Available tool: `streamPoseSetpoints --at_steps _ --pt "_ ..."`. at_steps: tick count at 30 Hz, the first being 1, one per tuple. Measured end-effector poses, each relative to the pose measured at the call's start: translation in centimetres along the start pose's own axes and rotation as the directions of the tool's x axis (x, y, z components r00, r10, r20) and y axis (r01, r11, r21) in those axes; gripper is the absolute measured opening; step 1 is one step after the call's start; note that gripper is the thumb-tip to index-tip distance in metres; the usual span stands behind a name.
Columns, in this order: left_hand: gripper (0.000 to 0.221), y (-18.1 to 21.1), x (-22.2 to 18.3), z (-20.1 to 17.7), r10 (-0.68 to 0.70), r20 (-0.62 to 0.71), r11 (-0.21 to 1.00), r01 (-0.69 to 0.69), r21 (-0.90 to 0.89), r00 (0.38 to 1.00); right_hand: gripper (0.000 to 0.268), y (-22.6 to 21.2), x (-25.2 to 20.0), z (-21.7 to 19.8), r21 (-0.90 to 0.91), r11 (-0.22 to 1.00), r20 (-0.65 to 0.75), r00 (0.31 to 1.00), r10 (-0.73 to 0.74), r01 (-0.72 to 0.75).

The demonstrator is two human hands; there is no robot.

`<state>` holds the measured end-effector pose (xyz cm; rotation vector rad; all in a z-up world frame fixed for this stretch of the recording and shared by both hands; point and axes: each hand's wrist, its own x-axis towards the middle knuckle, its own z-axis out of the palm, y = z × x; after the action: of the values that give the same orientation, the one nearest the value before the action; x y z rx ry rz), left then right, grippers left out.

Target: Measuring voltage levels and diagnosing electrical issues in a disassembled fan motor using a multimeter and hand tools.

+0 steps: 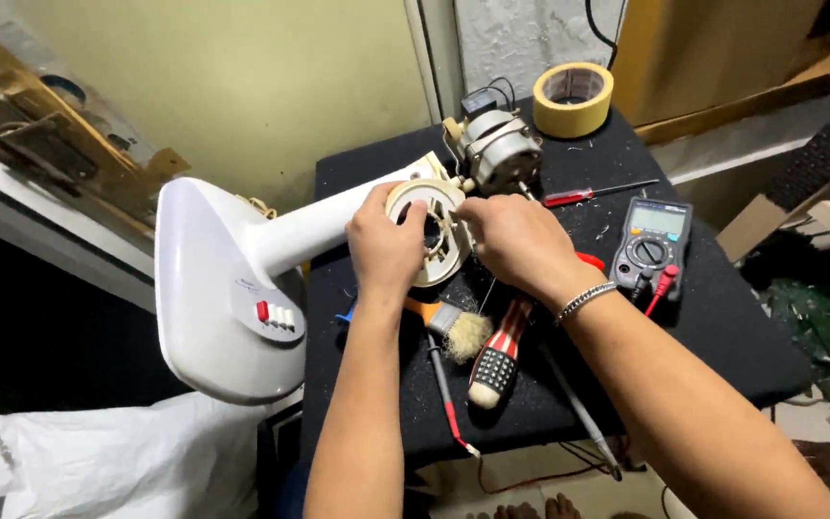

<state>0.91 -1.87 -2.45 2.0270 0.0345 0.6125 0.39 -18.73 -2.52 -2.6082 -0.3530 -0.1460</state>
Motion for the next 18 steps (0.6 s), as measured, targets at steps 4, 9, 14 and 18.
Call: streamPoseSetpoints --at_steps 4,9,14,18 --pt "0.023 1.2 -0.3 -0.7 0.019 -0.028 0.995 -0.022 -0.101 0.999 0.023 0.8 0.7 0.4 0.083 0.995 -0.084 0.995 -0.051 0.058" --pt "0.018 1.9 -0.5 -0.6 0.133 -0.175 0.951 -0.176 -0.255 0.975 0.028 1.6 1.5 0.5 0.250 0.935 -0.497 0.862 -0.100 0.253" --pt "0.023 0.9 -0.7 -0.8 0.343 -0.174 0.930 -0.360 -0.077 0.923 0.016 0.2 0.2 -1.4 0.177 0.835 -0.754 0.617 -0.225 0.521" --pt "0.022 1.5 -0.7 -0.9 0.312 -0.066 0.920 -0.319 -0.227 0.948 0.016 0.7 0.5 -0.8 0.109 0.830 -0.840 0.497 -0.217 0.548"
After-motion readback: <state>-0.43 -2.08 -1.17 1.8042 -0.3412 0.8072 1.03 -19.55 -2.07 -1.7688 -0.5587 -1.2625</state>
